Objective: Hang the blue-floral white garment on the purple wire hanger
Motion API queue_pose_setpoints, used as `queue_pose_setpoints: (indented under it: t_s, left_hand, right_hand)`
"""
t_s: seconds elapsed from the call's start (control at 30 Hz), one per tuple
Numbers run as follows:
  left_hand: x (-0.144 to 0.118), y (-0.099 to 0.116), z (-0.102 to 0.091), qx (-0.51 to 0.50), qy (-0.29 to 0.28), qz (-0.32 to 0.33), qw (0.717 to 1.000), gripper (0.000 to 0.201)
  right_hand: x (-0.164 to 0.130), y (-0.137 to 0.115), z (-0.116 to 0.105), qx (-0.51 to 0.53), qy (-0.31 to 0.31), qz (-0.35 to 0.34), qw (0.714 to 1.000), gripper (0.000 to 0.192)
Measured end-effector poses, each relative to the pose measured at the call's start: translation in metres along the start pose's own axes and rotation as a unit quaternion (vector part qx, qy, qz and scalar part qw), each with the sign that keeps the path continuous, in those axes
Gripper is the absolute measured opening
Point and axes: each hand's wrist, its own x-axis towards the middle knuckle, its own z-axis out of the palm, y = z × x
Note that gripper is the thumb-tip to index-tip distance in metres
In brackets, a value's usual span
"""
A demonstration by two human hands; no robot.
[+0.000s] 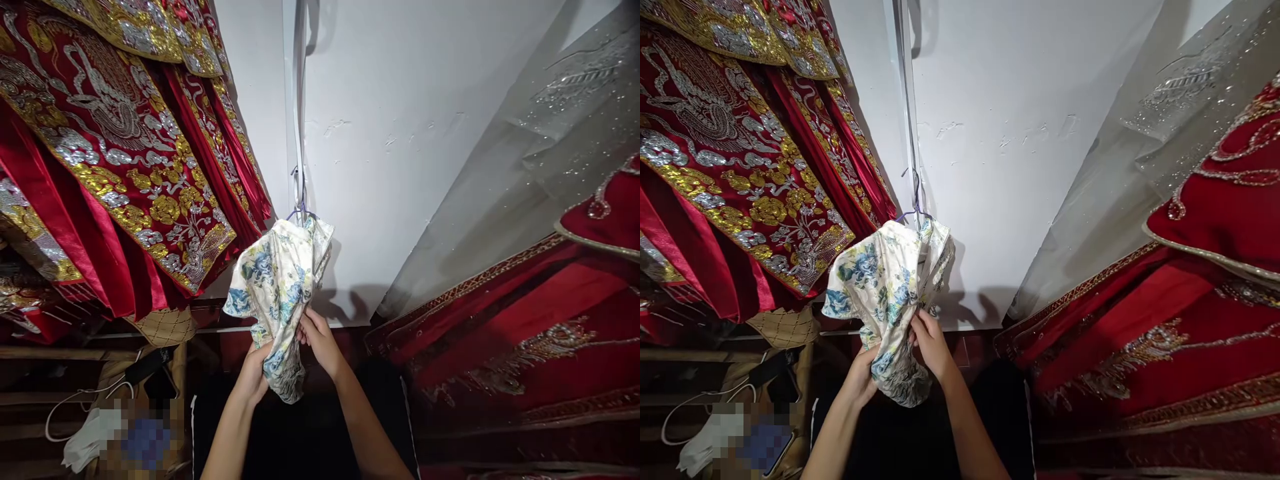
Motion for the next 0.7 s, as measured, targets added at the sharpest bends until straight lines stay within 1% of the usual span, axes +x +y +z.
queue_pose_setpoints:
  t_s: [0.1, 0.17, 0.2, 0.23, 0.27, 0.3, 0.33, 0.37, 0.4, 0.43, 0.47, 0.53, 0.57, 0.6, 0.63, 0.7]
  left_hand:
    - [-0.002, 0.011, -0.002, 0.022, -0.002, -0.011, 1.000, 0.061]
    - [0.001, 0.013, -0.007, 0.044, 0.005, 0.000, 0.999, 0.057]
    - [0.003, 0.012, -0.010, 0.057, 0.022, 0.023, 0.998, 0.054]
    - [0.007, 0.010, -0.014, 0.071, 0.053, 0.063, 0.994, 0.051]
    - [0.011, 0.007, -0.018, 0.090, 0.098, 0.119, 0.984, 0.049]
    - [0.014, 0.004, -0.021, 0.111, 0.153, 0.186, 0.964, 0.048]
    - [0.017, 0.000, -0.022, 0.137, 0.206, 0.253, 0.935, 0.048]
    - [0.019, -0.004, -0.021, 0.168, 0.246, 0.311, 0.903, 0.049]
    - [0.020, -0.008, -0.018, 0.204, 0.259, 0.351, 0.876, 0.050]
    - [0.021, -0.011, -0.013, 0.243, 0.240, 0.371, 0.863, 0.049]
    - [0.022, -0.015, -0.006, 0.281, 0.193, 0.373, 0.863, 0.047]
    - [0.024, -0.020, 0.010, 0.333, 0.067, 0.342, 0.876, 0.034]
    - [0.025, -0.022, 0.018, 0.347, 0.016, 0.323, 0.880, 0.024]
    - [0.027, -0.024, 0.024, 0.357, -0.015, 0.310, 0.881, 0.016]
    - [0.030, -0.024, 0.029, 0.365, -0.028, 0.304, 0.879, 0.011]
    - [0.034, -0.025, 0.033, 0.385, -0.036, 0.309, 0.869, 0.017]
  right_hand:
    - [-0.001, -0.004, 0.003, 0.009, -0.009, 0.006, 1.000, 0.037]
    - [-0.002, -0.006, 0.003, 0.007, -0.010, 0.004, 1.000, 0.038]
    - [-0.002, -0.006, 0.002, 0.011, -0.002, 0.005, 1.000, 0.036]
    - [-0.003, -0.006, 0.000, 0.023, 0.014, 0.011, 1.000, 0.035]
    - [-0.004, -0.005, -0.001, 0.043, 0.034, 0.021, 0.998, 0.032]
    - [-0.006, -0.004, -0.004, 0.071, 0.056, 0.036, 0.995, 0.030]
    - [-0.007, -0.003, -0.006, 0.100, 0.074, 0.053, 0.991, 0.029]
    - [-0.009, -0.002, -0.007, 0.125, 0.084, 0.069, 0.986, 0.029]
    - [-0.011, -0.001, -0.008, 0.143, 0.087, 0.083, 0.982, 0.030]
    - [-0.013, 0.000, -0.008, 0.152, 0.082, 0.092, 0.981, 0.030]
    - [-0.015, 0.001, -0.007, 0.153, 0.073, 0.098, 0.981, 0.030]
    - [-0.017, 0.000, -0.003, 0.138, 0.044, 0.102, 0.984, 0.030]
    - [-0.017, -0.001, 0.000, 0.125, 0.028, 0.105, 0.986, 0.031]
    - [-0.017, -0.002, 0.002, 0.108, 0.013, 0.109, 0.988, 0.033]
    - [-0.017, -0.003, 0.003, 0.090, 0.000, 0.112, 0.990, 0.034]
    - [-0.015, -0.007, 0.001, 0.059, -0.006, 0.117, 0.991, 0.036]
